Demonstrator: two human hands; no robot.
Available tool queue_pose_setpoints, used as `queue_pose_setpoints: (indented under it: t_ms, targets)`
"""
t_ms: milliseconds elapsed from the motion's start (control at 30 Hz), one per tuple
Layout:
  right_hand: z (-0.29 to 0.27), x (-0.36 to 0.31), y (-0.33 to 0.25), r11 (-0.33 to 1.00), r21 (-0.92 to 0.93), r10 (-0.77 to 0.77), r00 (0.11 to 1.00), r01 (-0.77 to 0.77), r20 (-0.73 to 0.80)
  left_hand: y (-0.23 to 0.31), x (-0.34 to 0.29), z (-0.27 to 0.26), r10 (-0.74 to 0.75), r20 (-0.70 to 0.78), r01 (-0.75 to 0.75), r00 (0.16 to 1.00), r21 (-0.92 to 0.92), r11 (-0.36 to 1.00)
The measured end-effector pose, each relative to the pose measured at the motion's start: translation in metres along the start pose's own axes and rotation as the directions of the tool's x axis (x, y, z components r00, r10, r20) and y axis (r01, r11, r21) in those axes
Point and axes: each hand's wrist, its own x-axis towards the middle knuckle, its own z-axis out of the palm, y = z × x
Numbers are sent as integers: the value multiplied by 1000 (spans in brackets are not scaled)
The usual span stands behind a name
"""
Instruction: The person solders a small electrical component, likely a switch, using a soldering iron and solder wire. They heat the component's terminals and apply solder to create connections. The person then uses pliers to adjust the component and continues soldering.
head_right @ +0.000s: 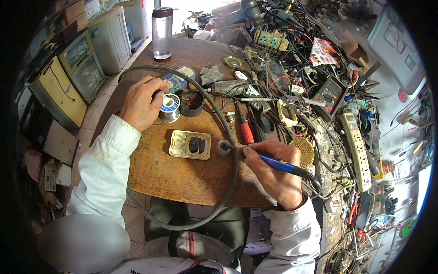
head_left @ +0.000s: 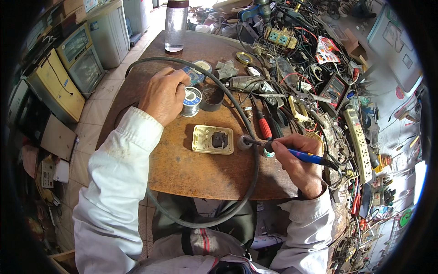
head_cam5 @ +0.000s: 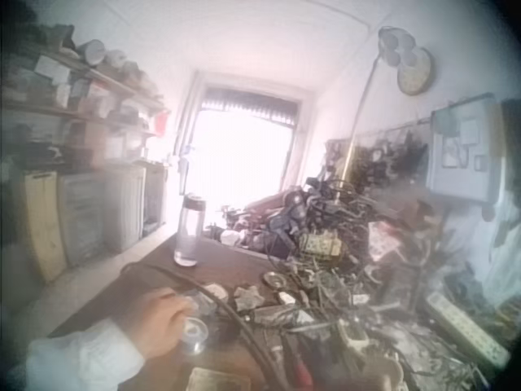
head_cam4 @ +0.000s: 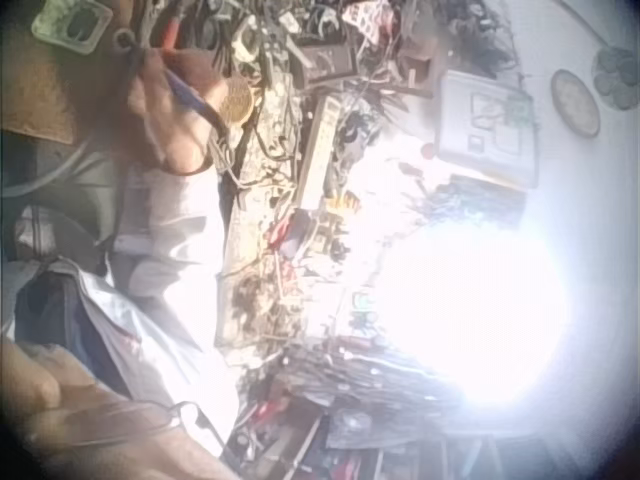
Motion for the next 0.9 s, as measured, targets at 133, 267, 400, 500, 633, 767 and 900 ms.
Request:
queue_pose_setpoints:
  t_ms: [133, 267, 400, 500, 633, 767, 900]
  targets:
    - [-6, 5, 4, 947, -103, -284, 945, 303, 163, 2, 0, 0, -25, 18, 24, 1000, 7, 1000]
    - [-4, 6, -1, 928, -180, -287, 933, 327, 216, 2, -1, 0, -11, 10, 11, 1000, 19, 1000]
    - [-5, 7, -5, 917, -216, -284, 929, 335, 235, 4, -1, 1, -12, 9, 12, 1000, 15, 1000]
    - [-1, 7, -3, 958, -131, -231, 956, 256, 180, 2, -2, 0, 7, 0, -7, 1000, 28, 1000]
    - [-3, 7, -1, 959, -108, -243, 959, 260, 148, 9, -1, -3, 18, 5, -18, 1000, 4, 1000]
    - [-4, 8, 6, 965, -70, -241, 960, 253, 144, 28, -2, -11, 135, -22, -136, 991, -37, 990]
    - [-6, 12, 8, 938, -92, -320, 936, 336, 150, 55, 2, -2, 424, 158, -396, 892, -179, 900]
